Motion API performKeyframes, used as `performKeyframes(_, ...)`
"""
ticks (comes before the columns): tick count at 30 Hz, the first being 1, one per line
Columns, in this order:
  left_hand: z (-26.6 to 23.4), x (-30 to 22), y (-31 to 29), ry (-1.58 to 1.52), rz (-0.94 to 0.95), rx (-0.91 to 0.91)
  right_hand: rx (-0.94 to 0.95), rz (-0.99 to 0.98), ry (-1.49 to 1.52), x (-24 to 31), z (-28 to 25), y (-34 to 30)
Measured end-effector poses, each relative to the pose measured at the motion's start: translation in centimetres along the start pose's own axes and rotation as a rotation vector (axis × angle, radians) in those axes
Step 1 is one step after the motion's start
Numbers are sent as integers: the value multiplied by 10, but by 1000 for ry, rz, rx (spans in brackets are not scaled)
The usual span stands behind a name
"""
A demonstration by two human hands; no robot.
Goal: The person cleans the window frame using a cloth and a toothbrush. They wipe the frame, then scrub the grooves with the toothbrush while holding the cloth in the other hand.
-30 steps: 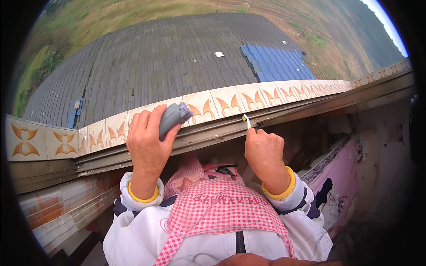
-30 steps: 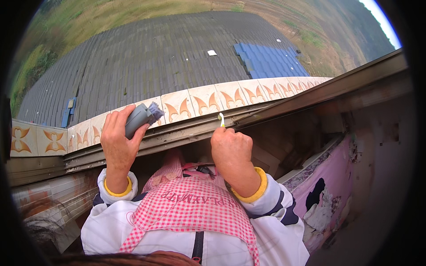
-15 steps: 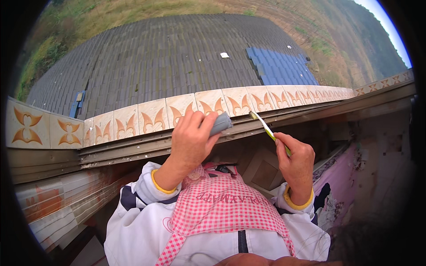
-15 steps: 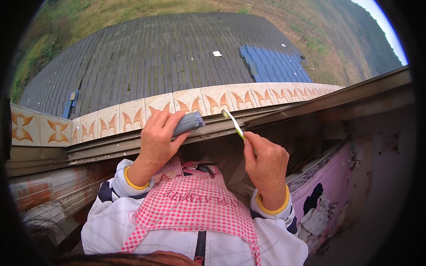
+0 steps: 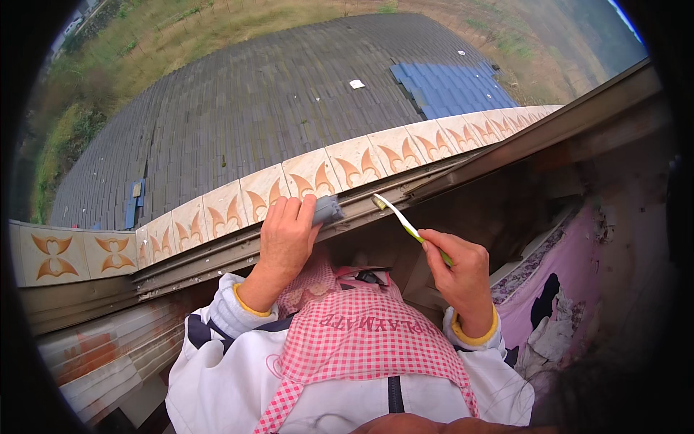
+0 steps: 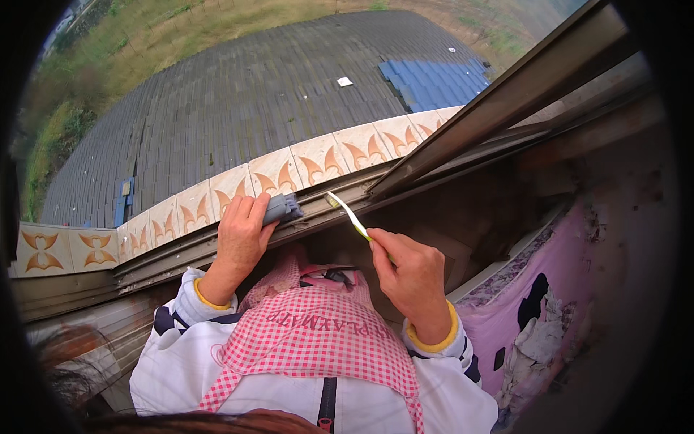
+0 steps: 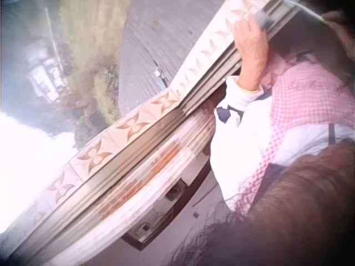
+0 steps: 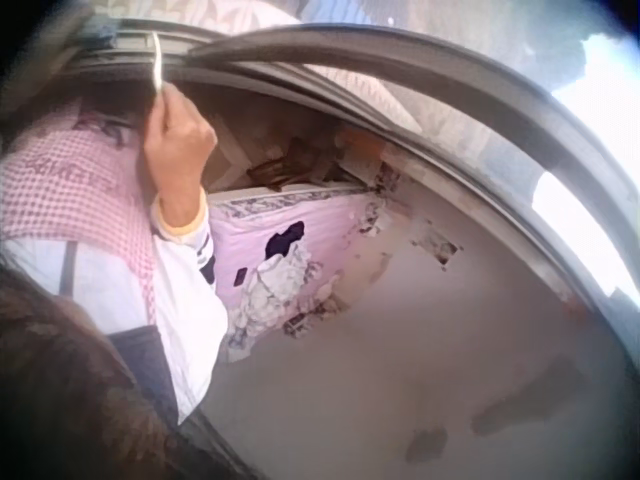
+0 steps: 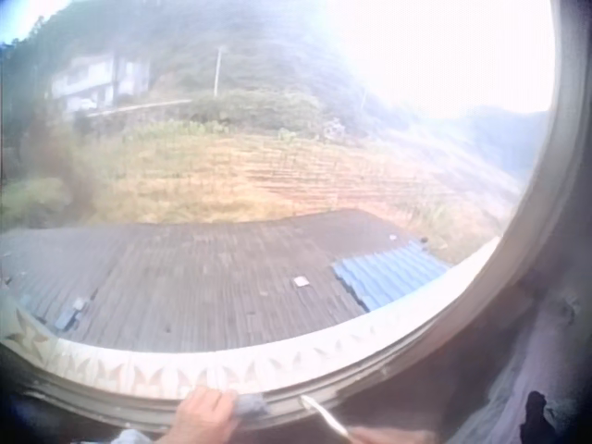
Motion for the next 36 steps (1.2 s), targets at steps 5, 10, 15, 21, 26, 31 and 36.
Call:
performKeyframes(5,-12,10,-7,2,-21,31,105,-175,-112,4,28,23)
performKeyframes(10,-19,16,-14,13,-77,54,272,-342,-260,14,61,49)
performKeyframes(15,-22,20,-19,12,-98,55,388,-398,-513,23,78,75)
performKeyframes(21,-27,27,-24,21,-101,36,264,-407,-651,37,49,67)
performKeyframes(26,-27,28,-22,-65,-121,35,263,-479,-479,51,60,61)
performKeyframes(31,-24,32,-22,-89,-118,122,312,-477,-334,52,71,61)
performKeyframes(36,-25,31,-25,-96,-26,155,403,-448,-334,45,88,64)
Point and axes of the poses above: each hand's wrist, its own y-axis towards the middle knuckle, its own z-axis out of the palm, x = y × z, the point moved 8 cm from there along y, towards the middle knuckle, and after that the axes turned 2 degrees about -y, right-handed, at the moved point
